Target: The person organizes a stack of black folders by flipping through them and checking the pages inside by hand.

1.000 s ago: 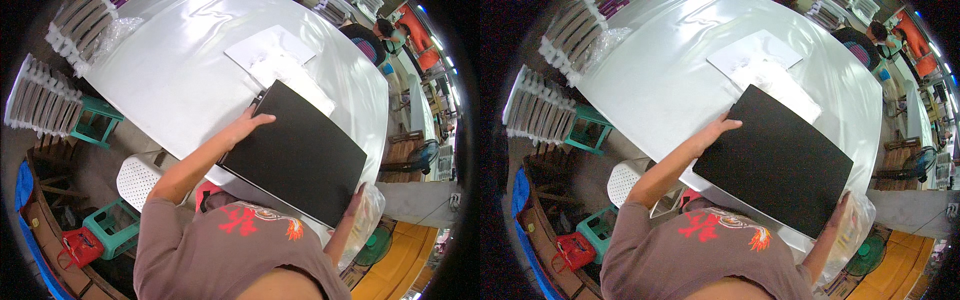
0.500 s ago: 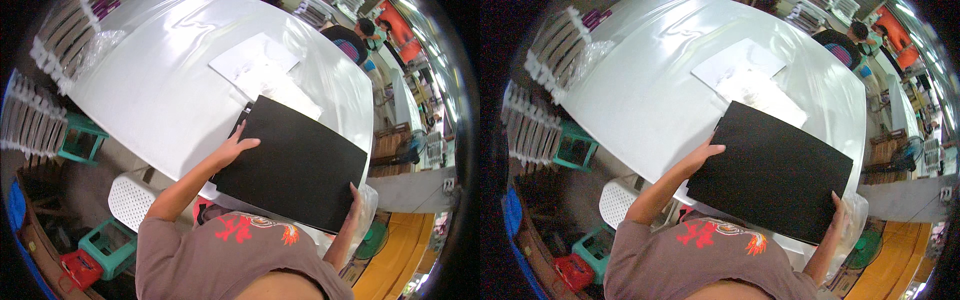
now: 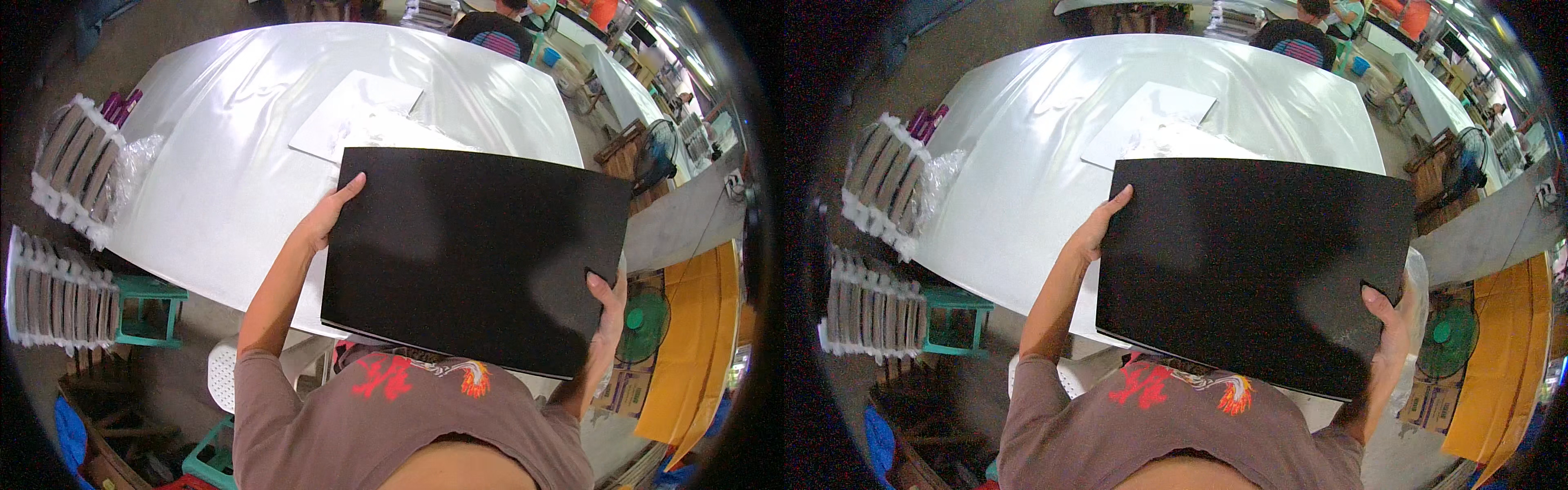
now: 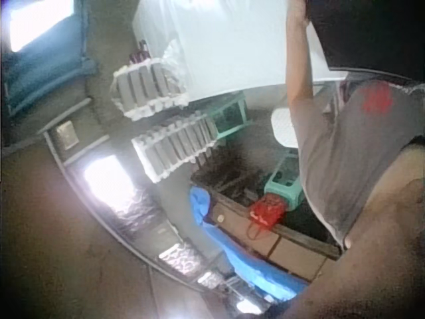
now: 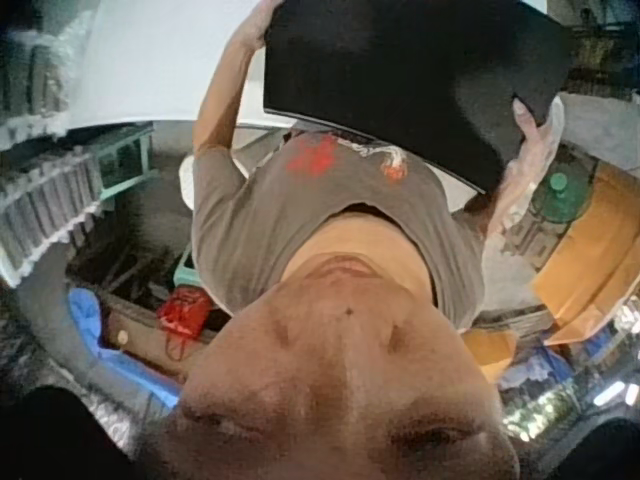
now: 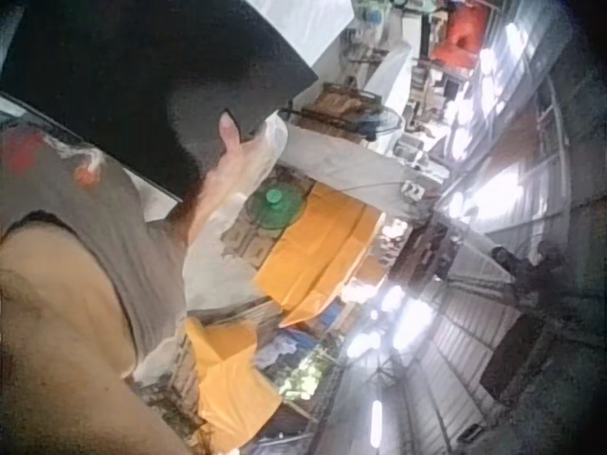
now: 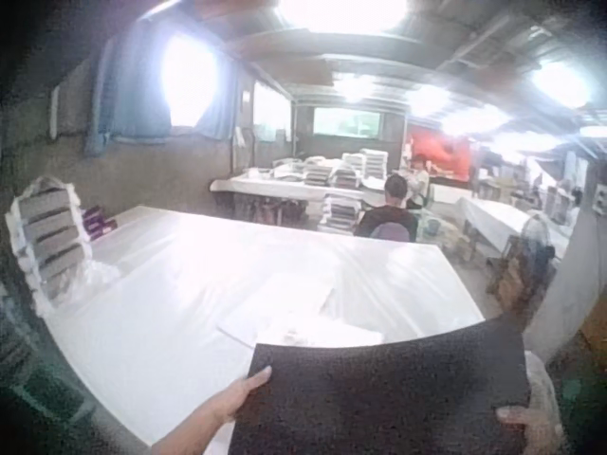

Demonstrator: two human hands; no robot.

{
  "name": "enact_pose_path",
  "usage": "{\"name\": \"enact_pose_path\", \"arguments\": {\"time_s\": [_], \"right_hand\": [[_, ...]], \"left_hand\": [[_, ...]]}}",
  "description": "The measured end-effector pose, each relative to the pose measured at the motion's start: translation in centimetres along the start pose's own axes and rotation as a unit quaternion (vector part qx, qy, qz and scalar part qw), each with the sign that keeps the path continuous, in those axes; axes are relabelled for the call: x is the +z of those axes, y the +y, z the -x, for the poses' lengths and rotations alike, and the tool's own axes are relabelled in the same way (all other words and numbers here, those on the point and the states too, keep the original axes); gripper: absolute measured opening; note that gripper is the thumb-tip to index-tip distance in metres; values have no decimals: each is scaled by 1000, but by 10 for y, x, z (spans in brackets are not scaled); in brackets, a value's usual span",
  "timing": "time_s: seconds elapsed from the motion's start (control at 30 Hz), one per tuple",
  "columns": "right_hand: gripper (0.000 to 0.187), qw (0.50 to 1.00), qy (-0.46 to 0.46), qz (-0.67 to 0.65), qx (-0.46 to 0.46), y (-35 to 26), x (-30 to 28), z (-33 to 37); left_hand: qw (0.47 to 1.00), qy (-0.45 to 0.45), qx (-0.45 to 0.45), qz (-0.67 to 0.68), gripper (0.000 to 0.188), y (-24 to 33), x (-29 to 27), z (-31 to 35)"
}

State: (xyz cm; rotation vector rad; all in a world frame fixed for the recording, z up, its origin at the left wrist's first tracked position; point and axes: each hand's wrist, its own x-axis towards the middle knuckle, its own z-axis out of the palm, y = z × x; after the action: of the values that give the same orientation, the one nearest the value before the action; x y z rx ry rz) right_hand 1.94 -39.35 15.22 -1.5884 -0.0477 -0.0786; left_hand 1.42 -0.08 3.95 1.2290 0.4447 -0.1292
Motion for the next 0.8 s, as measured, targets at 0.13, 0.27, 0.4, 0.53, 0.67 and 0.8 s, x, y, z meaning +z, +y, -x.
{"name": "enact_pose_path", "arguments": {"time_s": [0.13, 0.27, 0.4, 0.53, 0.67, 0.8], "right_hand": [[74, 996, 1, -65, -61, 0, -15, 6], [77, 987, 38, -70, -138, 9, -14, 10], [82, 982, 88, -134, -99, 86, -21, 5], [101, 993, 14, -46, -106, 128, -23, 5], [122, 923, -108, -127, -348, 77, 6, -18], [118, 921, -47, -200, -330, 70, 32, -5]], "left_hand": [[990, 49, 128, -16, 85, 36, 12, 38], [959, 41, 281, -13, 66, 69, -2, 53], [941, 5, 338, 11, 57, 73, -22, 43], [947, -44, 317, 12, 63, 34, -44, 10], [896, -275, 337, 86, 93, 14, -100, -16], [953, 17, 292, 81, 105, 2, -85, -38]]}}
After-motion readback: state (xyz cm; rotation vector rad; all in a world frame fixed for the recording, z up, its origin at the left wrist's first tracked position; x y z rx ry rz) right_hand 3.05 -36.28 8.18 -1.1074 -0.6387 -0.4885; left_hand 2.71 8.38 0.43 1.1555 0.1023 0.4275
